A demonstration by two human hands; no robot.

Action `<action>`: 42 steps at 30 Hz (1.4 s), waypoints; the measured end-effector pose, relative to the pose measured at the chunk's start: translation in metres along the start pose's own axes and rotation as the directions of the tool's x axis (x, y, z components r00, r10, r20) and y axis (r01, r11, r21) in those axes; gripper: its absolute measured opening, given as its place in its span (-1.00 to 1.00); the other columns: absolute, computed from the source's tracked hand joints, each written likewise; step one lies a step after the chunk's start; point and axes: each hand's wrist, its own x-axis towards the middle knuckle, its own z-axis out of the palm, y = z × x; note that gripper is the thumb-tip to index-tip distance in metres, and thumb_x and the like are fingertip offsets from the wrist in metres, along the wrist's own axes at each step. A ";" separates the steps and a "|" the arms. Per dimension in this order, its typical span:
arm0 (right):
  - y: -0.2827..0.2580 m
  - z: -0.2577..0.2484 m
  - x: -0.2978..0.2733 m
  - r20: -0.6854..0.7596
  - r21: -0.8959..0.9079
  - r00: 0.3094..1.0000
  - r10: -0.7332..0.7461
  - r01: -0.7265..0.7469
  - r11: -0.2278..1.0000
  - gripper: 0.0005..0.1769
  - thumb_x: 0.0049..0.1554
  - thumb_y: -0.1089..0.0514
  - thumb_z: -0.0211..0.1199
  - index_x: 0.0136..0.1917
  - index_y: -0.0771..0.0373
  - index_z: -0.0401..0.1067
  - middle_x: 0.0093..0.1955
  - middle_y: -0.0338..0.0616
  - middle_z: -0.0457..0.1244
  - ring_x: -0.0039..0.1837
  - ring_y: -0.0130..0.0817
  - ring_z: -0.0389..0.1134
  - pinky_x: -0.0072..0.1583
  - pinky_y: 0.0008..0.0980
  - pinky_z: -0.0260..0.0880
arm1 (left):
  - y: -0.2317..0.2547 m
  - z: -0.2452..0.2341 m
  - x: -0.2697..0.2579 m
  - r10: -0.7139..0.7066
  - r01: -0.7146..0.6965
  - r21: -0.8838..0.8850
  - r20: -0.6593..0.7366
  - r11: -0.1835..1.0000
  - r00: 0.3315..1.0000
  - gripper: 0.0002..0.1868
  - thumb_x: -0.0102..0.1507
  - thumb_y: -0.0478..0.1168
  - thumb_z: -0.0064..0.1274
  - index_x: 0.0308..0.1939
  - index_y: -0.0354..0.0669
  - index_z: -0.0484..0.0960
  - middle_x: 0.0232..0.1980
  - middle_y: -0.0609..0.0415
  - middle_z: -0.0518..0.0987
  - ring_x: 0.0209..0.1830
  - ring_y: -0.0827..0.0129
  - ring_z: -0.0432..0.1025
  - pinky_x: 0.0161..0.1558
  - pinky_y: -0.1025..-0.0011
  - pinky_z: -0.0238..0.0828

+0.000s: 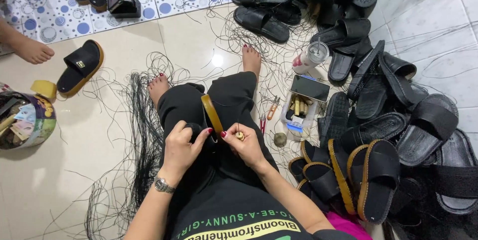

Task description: Hand-stitching a strap onto a sandal using a needle and thread while sitting on the floor.

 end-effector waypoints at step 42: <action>0.003 -0.009 0.004 -0.005 -0.062 0.993 -0.115 0.115 0.991 -0.80 0.12 0.31 0.34 -0.30 0.39 0.40 -0.69 -0.18 0.02 -0.62 -0.47 0.10 -0.49 -0.57 0.12 | -0.015 0.009 -0.012 -0.017 0.015 -0.058 -0.033 0.998 0.999 -0.40 0.19 0.17 0.24 -0.66 -0.15 0.33 -0.48 0.08 0.24 -0.55 0.08 0.37 -0.53 0.32 0.29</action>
